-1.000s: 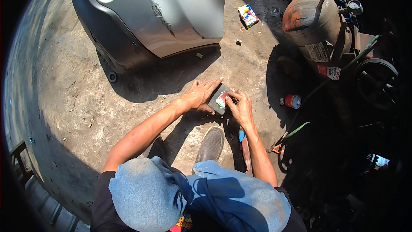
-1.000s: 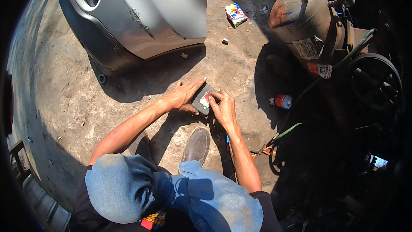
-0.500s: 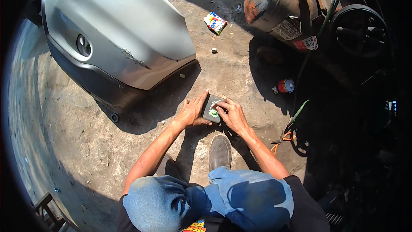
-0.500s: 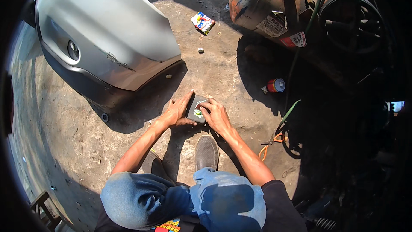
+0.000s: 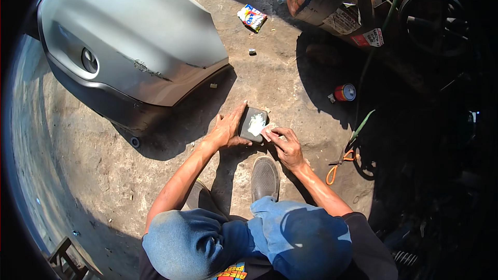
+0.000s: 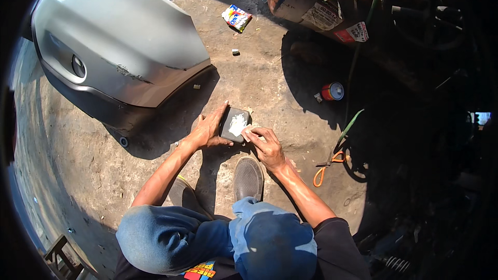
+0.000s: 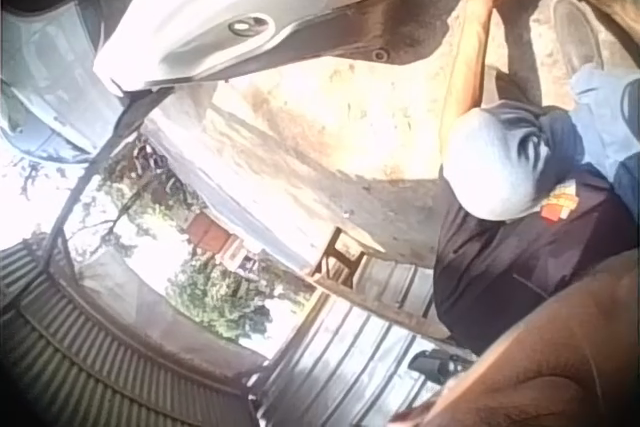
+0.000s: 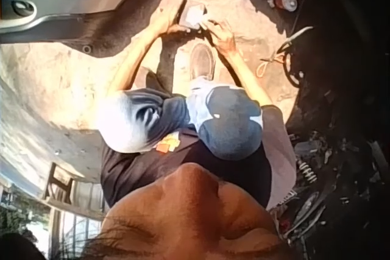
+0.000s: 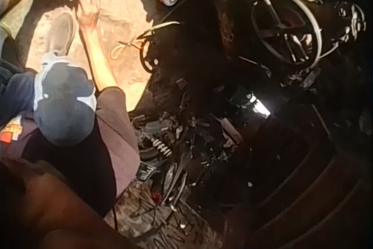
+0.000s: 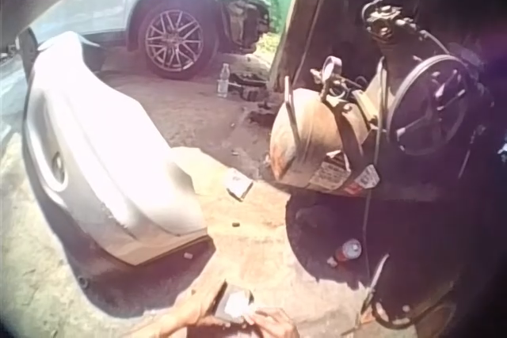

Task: Applying and smoothing body filler on a damaged motorcycle panel.

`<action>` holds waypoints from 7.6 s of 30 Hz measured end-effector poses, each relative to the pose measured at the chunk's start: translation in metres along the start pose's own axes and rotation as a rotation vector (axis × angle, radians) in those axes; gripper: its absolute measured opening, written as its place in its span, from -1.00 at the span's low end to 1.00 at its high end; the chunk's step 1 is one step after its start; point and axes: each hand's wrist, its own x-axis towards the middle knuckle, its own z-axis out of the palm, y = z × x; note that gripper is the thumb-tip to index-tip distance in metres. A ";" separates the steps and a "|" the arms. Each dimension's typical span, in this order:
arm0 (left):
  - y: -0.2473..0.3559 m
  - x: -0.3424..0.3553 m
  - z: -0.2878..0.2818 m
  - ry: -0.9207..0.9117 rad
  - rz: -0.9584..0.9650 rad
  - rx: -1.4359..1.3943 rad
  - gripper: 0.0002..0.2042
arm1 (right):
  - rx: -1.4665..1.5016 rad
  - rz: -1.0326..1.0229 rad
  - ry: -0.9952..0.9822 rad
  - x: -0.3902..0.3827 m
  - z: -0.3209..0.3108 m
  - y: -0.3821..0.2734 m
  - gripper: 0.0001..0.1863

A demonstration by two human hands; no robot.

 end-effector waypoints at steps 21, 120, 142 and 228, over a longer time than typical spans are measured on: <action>-0.008 -0.006 0.005 0.056 0.015 0.044 0.42 | 0.082 0.423 -0.125 0.083 0.020 -0.002 -0.72; -0.002 -0.010 0.002 0.066 -0.021 -0.034 0.43 | 0.109 0.543 -0.460 0.096 0.009 -0.011 -0.65; 0.003 -0.012 -0.004 0.045 -0.019 -0.029 0.43 | -0.162 -0.096 -0.320 -0.021 0.010 0.011 -0.06; 0.001 -0.008 -0.003 0.021 -0.051 -0.061 0.42 | 0.047 -0.044 -0.811 0.129 0.001 0.001 -0.72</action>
